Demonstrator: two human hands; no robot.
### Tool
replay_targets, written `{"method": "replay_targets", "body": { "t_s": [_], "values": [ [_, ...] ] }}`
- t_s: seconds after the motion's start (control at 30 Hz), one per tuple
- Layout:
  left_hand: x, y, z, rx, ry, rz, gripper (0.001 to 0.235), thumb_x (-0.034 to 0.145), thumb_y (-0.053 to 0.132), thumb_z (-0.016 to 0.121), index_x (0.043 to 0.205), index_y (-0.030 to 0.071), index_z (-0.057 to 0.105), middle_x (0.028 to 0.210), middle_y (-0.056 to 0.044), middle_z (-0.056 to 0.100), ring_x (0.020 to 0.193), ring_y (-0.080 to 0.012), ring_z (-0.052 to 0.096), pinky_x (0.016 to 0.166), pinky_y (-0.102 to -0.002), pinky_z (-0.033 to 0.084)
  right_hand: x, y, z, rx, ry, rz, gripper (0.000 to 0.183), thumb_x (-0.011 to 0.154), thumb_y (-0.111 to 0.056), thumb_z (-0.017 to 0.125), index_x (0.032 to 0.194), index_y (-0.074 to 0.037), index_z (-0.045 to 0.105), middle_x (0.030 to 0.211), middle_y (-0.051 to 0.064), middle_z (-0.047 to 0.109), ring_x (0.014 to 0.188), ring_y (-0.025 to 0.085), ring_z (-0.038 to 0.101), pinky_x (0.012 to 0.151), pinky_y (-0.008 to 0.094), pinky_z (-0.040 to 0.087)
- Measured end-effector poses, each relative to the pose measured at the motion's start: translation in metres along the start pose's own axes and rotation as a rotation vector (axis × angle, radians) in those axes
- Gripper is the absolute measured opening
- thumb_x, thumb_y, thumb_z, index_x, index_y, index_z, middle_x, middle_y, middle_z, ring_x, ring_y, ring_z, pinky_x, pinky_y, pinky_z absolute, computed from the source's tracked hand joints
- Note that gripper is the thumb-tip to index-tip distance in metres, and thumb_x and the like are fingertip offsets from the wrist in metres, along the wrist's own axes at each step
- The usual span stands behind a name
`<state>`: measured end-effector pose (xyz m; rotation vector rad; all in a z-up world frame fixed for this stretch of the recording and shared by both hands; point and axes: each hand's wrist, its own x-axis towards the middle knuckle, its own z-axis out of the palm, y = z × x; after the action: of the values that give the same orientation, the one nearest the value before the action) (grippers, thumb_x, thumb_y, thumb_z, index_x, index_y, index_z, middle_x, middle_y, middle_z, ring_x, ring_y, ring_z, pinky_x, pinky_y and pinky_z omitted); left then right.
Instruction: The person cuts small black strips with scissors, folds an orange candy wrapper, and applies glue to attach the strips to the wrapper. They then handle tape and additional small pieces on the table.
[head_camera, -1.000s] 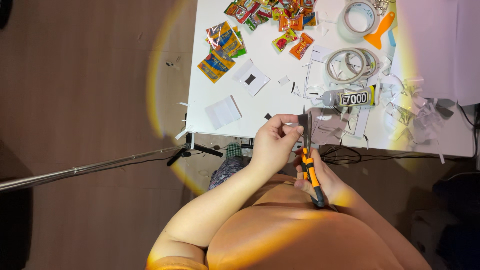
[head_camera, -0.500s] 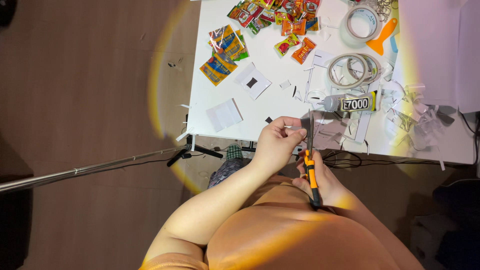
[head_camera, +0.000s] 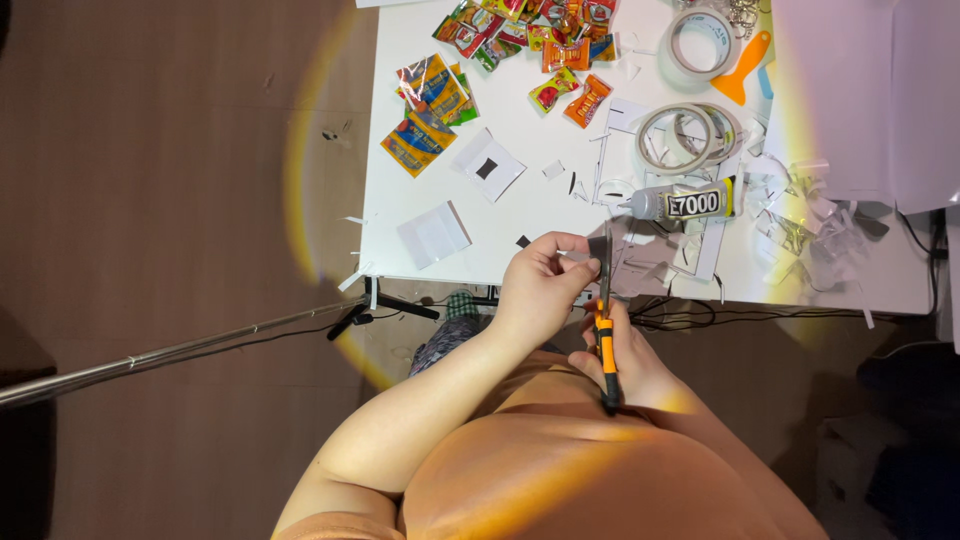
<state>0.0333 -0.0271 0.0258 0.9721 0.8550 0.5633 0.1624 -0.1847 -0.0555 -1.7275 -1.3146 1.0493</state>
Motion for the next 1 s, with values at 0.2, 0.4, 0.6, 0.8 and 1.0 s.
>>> {"method": "replay_targets", "body": {
  "t_s": [0.2,0.4,0.6,0.8,1.0],
  "values": [
    [0.013,-0.031,0.009,-0.126,-0.029,-0.015,0.020,0.088,0.005,0.074,0.108,0.005,0.073,0.070,-0.006,0.071,0.063,-0.0053,0.064,0.050,-0.014,0.044,-0.005,0.013,0.015,0.019,0.110,0.057,0.076,0.087,-0.033,0.077,0.140,0.000,0.035,0.085,0.011,0.061,0.069,0.028,0.068,0.067,0.039,0.054],
    [-0.012,-0.010,0.009,-0.277,-0.095,-0.128,0.024,0.088,0.001,0.074,0.112,0.002,0.070,0.076,-0.010,0.074,0.069,-0.0104,0.071,0.062,-0.017,0.052,-0.005,0.001,0.022,0.215,0.163,0.142,0.076,0.088,-0.018,0.072,0.146,0.003,0.027,0.086,0.013,0.062,0.049,0.021,0.068,0.048,0.032,0.057],
    [0.041,-0.040,-0.050,-0.034,-0.027,0.050,0.027,0.085,-0.001,0.067,0.111,0.003,0.072,0.072,-0.008,0.069,0.070,-0.0076,0.061,0.062,-0.016,0.043,0.013,-0.054,-0.018,-0.033,0.116,0.259,0.128,0.073,-0.014,0.091,0.159,0.007,0.000,0.095,0.021,0.061,0.072,0.033,0.064,0.071,0.044,0.054],
    [0.031,-0.025,-0.101,0.125,0.153,-0.002,0.019,0.095,0.007,0.065,0.111,0.007,0.074,0.079,-0.007,0.072,0.075,-0.0105,0.064,0.071,-0.022,0.048,0.057,-0.039,-0.037,-0.255,0.150,0.372,0.087,0.075,-0.025,0.087,0.151,-0.017,0.045,0.105,0.008,0.075,0.102,0.037,0.072,0.094,0.047,0.054],
    [0.030,-0.055,-0.108,0.128,0.204,-0.007,0.022,0.090,0.005,0.071,0.112,0.001,0.072,0.076,-0.004,0.066,0.073,-0.0102,0.060,0.071,-0.023,0.047,0.134,-0.043,0.014,-0.445,0.101,0.221,0.072,0.087,-0.013,0.077,0.150,-0.019,0.042,0.129,0.020,0.063,0.116,0.047,0.066,0.103,0.059,0.051]
  ]
}}
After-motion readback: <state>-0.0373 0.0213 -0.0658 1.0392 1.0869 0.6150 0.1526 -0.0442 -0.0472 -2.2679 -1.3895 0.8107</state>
